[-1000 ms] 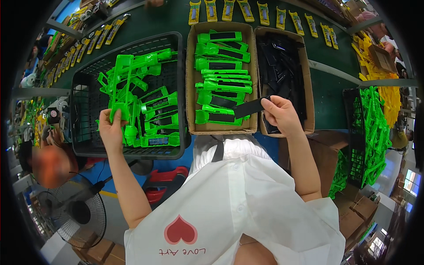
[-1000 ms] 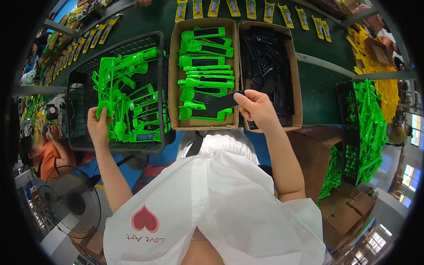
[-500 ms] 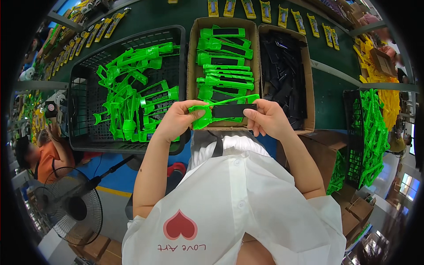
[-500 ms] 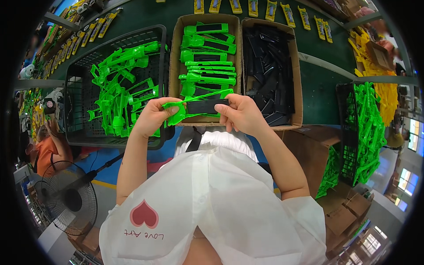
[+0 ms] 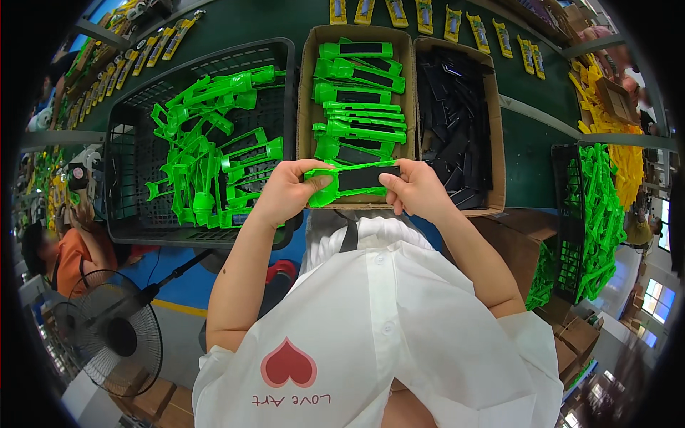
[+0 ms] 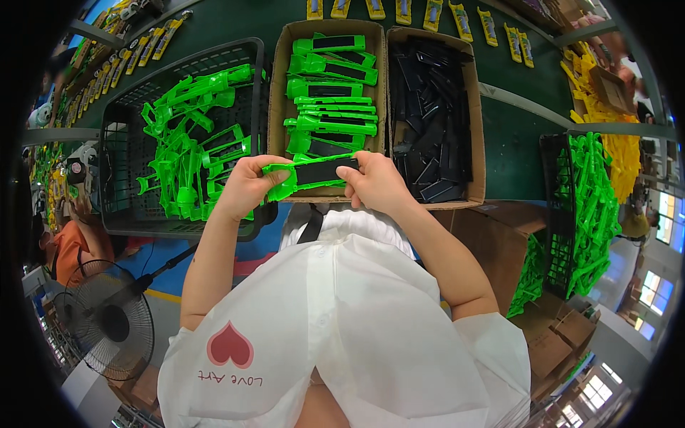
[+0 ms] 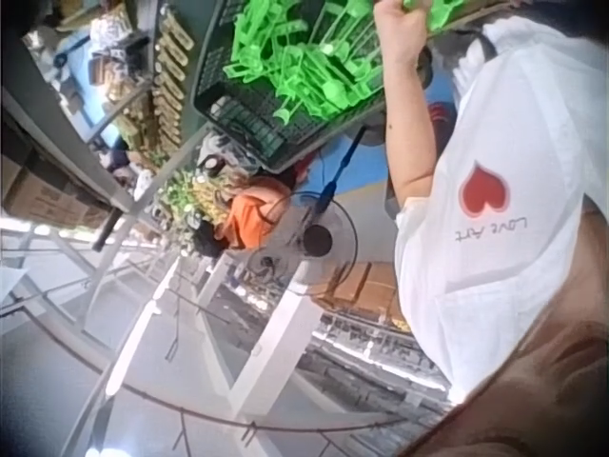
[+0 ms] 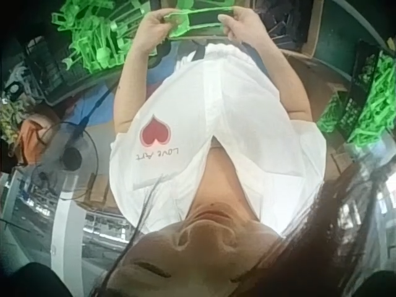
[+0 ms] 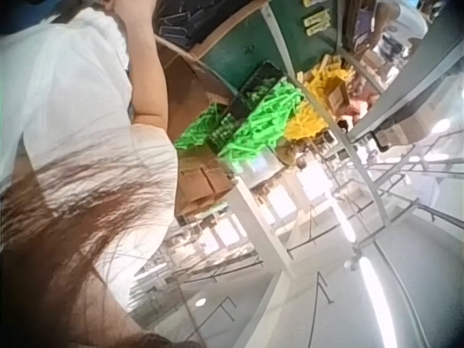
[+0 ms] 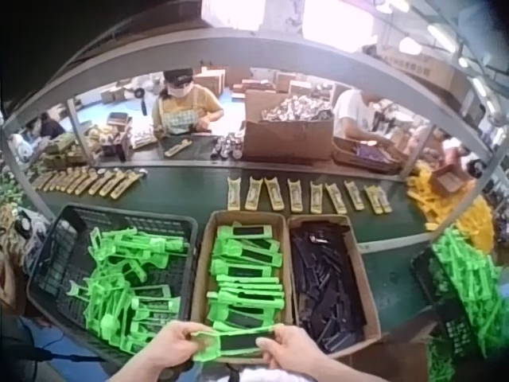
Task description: Assembling black components into green plastic frames on a production line.
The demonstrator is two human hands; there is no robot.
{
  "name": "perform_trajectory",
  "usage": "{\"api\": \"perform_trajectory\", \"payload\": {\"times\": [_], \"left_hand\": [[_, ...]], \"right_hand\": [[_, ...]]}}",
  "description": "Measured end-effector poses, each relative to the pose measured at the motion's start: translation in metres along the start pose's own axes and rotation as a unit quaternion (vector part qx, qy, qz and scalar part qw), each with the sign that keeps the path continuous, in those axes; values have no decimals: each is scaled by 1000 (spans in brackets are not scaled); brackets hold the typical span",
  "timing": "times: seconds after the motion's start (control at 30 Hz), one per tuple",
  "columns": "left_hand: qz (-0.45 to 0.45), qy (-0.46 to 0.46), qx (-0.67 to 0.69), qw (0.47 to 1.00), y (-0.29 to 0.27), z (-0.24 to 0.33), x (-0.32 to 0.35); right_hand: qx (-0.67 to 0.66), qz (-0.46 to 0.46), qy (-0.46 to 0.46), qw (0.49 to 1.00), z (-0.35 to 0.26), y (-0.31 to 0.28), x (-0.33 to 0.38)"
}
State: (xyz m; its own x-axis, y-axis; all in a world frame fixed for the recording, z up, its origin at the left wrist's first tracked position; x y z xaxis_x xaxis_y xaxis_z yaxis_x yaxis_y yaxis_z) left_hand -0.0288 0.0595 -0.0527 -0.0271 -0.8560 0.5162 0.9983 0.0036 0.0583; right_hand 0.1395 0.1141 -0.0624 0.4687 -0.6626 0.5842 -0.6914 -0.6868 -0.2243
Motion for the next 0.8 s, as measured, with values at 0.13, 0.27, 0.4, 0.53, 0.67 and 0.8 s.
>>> {"api": "perform_trajectory", "payload": {"times": [0.13,0.27,0.4,0.53,0.67,0.8], "left_hand": [[8,3,-41,999,-6,-6,-3],[-12,8,-16,1000,-5,-5,-4],[-22,76,-31,996,-7,1,-6],[1,93,-259,961,8,18,-4],[75,116,-579,804,41,34,-14],[92,225,-508,827,62,33,-22]], "right_hand": [[129,52,-51,989,-9,-4,-1],[439,225,-106,863,-47,-24,15],[30,56,-28,998,-10,-17,-1],[90,99,-56,990,-12,-23,1],[130,120,-92,980,-8,-16,-5],[126,101,-95,982,-3,-22,-1]]}}
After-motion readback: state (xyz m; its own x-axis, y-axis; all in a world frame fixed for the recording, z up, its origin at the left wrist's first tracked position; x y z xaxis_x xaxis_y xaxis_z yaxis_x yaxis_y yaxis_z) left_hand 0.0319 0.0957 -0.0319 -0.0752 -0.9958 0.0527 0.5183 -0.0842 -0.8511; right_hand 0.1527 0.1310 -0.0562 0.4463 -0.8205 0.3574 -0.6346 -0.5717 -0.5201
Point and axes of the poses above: each hand's wrist, its own x-axis away from the middle knuckle, its own y-axis out of the palm, z = x × y, the point moved 9 cm from there along -x, towards the middle knuckle, and after that the axes turned 2 degrees about -y, right-handed, at the moved point
